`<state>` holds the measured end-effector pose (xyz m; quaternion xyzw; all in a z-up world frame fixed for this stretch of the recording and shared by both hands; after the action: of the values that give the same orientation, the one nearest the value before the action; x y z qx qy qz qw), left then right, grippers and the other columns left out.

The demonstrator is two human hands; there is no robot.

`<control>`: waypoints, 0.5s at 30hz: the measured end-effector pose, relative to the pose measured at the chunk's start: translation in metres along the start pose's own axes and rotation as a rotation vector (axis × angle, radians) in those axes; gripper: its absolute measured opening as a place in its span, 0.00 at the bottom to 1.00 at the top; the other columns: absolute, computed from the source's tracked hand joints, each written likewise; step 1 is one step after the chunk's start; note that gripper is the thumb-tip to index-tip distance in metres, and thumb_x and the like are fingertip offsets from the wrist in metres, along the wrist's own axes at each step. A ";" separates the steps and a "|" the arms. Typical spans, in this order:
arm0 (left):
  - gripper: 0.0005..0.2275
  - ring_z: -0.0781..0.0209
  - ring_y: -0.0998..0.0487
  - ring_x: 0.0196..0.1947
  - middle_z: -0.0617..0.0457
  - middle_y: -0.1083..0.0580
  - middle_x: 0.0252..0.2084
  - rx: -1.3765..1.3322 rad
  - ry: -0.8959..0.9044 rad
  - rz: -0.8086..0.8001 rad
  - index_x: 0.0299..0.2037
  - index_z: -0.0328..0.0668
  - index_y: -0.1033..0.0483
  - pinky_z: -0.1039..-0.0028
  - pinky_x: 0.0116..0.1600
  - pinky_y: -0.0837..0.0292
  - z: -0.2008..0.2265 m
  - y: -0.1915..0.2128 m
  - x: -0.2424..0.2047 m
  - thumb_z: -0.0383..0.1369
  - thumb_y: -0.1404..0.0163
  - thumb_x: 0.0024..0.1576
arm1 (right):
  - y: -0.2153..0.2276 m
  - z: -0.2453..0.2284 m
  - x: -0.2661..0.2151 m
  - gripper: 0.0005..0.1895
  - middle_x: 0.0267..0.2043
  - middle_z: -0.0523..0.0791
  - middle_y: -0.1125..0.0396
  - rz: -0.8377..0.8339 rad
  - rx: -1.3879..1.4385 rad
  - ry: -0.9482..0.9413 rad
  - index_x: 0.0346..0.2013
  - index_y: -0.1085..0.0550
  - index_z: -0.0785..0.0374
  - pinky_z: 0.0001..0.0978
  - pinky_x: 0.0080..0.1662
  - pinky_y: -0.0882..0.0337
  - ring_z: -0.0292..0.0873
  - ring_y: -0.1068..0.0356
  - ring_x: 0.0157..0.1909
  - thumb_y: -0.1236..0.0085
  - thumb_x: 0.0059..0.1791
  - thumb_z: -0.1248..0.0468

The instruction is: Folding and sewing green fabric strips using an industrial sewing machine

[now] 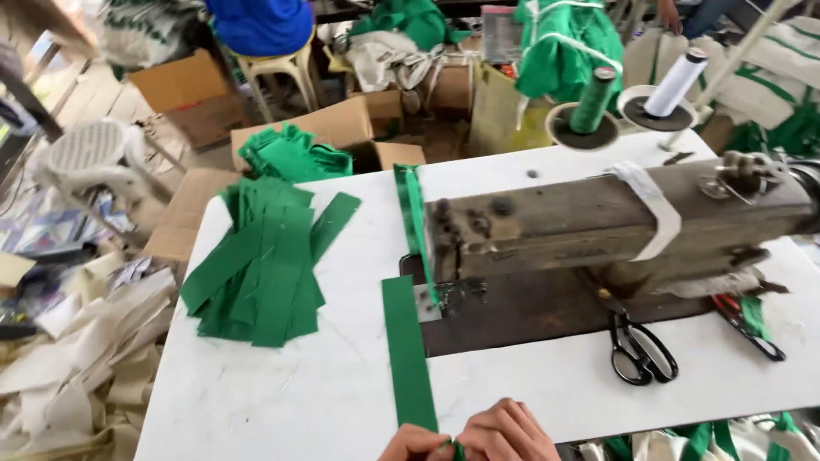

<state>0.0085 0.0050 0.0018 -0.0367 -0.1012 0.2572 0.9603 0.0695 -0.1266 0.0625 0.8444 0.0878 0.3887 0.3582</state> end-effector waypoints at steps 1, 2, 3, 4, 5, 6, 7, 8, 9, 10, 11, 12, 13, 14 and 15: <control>0.09 0.65 0.19 0.24 0.49 0.19 0.23 -0.011 0.004 0.010 0.29 0.33 0.16 0.79 0.29 0.31 -0.001 -0.003 0.005 0.33 0.40 0.55 | -0.006 0.004 0.002 0.09 0.29 0.38 0.30 -0.016 0.080 -0.049 0.30 0.26 0.52 0.31 0.31 0.36 0.39 0.37 0.27 0.51 0.54 0.60; 0.09 0.65 0.19 0.24 0.49 0.19 0.23 -0.012 0.003 0.020 0.29 0.33 0.16 0.79 0.29 0.31 -0.005 -0.005 0.010 0.33 0.40 0.55 | -0.008 0.008 0.008 0.09 0.29 0.38 0.30 -0.022 0.083 -0.042 0.30 0.26 0.52 0.31 0.31 0.36 0.39 0.37 0.27 0.51 0.54 0.60; 0.08 0.66 0.24 0.20 0.48 0.22 0.19 -0.086 0.059 0.093 0.26 0.30 0.16 0.80 0.26 0.36 -0.010 -0.007 0.016 0.30 0.39 0.53 | -0.010 0.013 0.014 0.11 0.31 0.41 0.31 -0.096 0.158 -0.034 0.31 0.27 0.56 0.33 0.34 0.36 0.42 0.37 0.29 0.50 0.55 0.57; 0.07 0.66 0.29 0.16 0.48 0.24 0.15 -0.161 0.114 0.166 0.24 0.28 0.15 0.81 0.24 0.41 -0.014 -0.009 0.022 0.26 0.38 0.50 | -0.013 0.018 0.020 0.14 0.32 0.44 0.32 -0.169 0.232 -0.027 0.32 0.27 0.61 0.35 0.36 0.36 0.44 0.37 0.32 0.49 0.57 0.55; 0.07 0.66 0.29 0.16 0.48 0.24 0.15 -0.164 0.117 0.167 0.24 0.28 0.15 0.81 0.24 0.41 -0.019 0.002 0.040 0.26 0.38 0.50 | -0.015 0.026 0.026 0.14 0.32 0.44 0.32 -0.173 0.229 -0.027 0.32 0.27 0.61 0.35 0.36 0.36 0.44 0.37 0.32 0.49 0.57 0.55; 0.05 0.70 0.24 0.24 0.53 0.21 0.22 0.019 0.224 -0.051 0.28 0.36 0.15 0.81 0.30 0.30 -0.025 0.011 0.058 0.30 0.36 0.51 | -0.019 0.034 0.033 0.12 0.34 0.44 0.32 -0.296 0.252 -0.085 0.34 0.27 0.60 0.38 0.36 0.35 0.45 0.36 0.34 0.50 0.57 0.57; 0.05 0.74 0.20 0.31 0.59 0.17 0.28 0.203 0.325 -0.274 0.33 0.45 0.14 0.81 0.37 0.19 -0.032 0.021 0.076 0.33 0.34 0.52 | -0.022 0.042 0.038 0.11 0.36 0.45 0.31 -0.418 0.274 -0.146 0.35 0.28 0.59 0.40 0.36 0.34 0.46 0.35 0.36 0.51 0.58 0.59; 0.05 0.74 0.20 0.31 0.59 0.17 0.28 0.200 0.329 -0.275 0.33 0.45 0.14 0.81 0.37 0.19 -0.009 0.022 0.094 0.33 0.34 0.52 | -0.025 0.048 0.043 0.11 0.36 0.45 0.31 -0.421 0.270 -0.149 0.35 0.28 0.59 0.40 0.36 0.34 0.46 0.35 0.36 0.51 0.58 0.59; 0.04 0.72 0.19 0.32 0.58 0.16 0.31 0.314 0.391 -0.455 0.35 0.46 0.15 0.81 0.40 0.19 0.012 0.021 0.113 0.31 0.35 0.53 | -0.029 0.054 0.047 0.07 0.37 0.43 0.31 -0.475 0.232 -0.146 0.36 0.28 0.58 0.39 0.37 0.35 0.45 0.35 0.36 0.50 0.56 0.61; 0.05 0.70 0.18 0.33 0.57 0.15 0.34 0.428 0.450 -0.637 0.37 0.47 0.17 0.82 0.43 0.18 0.033 0.020 0.131 0.28 0.36 0.54 | -0.033 0.060 0.052 0.04 0.37 0.42 0.31 -0.529 0.193 -0.143 0.36 0.28 0.57 0.38 0.37 0.35 0.45 0.34 0.37 0.48 0.55 0.64; 0.05 0.70 0.18 0.33 0.57 0.15 0.34 0.425 0.451 -0.640 0.37 0.47 0.17 0.82 0.43 0.18 0.029 0.020 0.140 0.28 0.36 0.54 | -0.035 0.062 0.056 0.04 0.37 0.42 0.31 -0.530 0.190 -0.146 0.36 0.28 0.57 0.38 0.37 0.35 0.45 0.34 0.37 0.48 0.55 0.64; 0.04 0.70 0.20 0.32 0.59 0.16 0.32 0.420 0.447 -0.662 0.35 0.47 0.16 0.80 0.42 0.22 0.024 0.020 0.149 0.29 0.35 0.53 | -0.038 0.065 0.060 0.04 0.38 0.42 0.30 -0.570 0.200 -0.187 0.36 0.28 0.58 0.39 0.38 0.35 0.45 0.34 0.38 0.48 0.56 0.64; 0.04 0.70 0.22 0.31 0.60 0.18 0.30 0.416 0.446 -0.684 0.33 0.46 0.16 0.78 0.40 0.26 0.019 0.020 0.156 0.29 0.34 0.52 | -0.041 0.067 0.063 0.04 0.39 0.43 0.30 -0.610 0.212 -0.232 0.37 0.28 0.58 0.39 0.39 0.34 0.45 0.33 0.38 0.49 0.56 0.64; 0.04 0.70 0.22 0.31 0.60 0.18 0.30 0.414 0.450 -0.688 0.33 0.46 0.16 0.78 0.40 0.26 0.019 0.019 0.163 0.29 0.34 0.52 | -0.046 0.072 0.066 0.04 0.39 0.43 0.30 -0.612 0.210 -0.237 0.37 0.28 0.58 0.39 0.39 0.34 0.45 0.33 0.38 0.49 0.56 0.64; 0.04 0.70 0.23 0.33 0.61 0.18 0.32 0.453 0.414 -0.706 0.33 0.48 0.16 0.78 0.42 0.27 0.019 0.018 0.169 0.31 0.34 0.52 | -0.051 0.076 0.067 0.04 0.38 0.44 0.31 -0.591 0.236 -0.247 0.37 0.27 0.59 0.40 0.38 0.34 0.45 0.33 0.38 0.49 0.56 0.64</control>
<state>0.1391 0.1060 0.0476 0.1600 0.1449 -0.0822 0.9730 0.1762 -0.1018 0.0350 0.8588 0.3288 0.1499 0.3632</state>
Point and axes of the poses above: each hand's wrist, its own x-axis towards the middle knuckle, its own y-axis out of the back of the hand, z = x × y, the point moved 1 cm from there along x, towards the middle knuckle
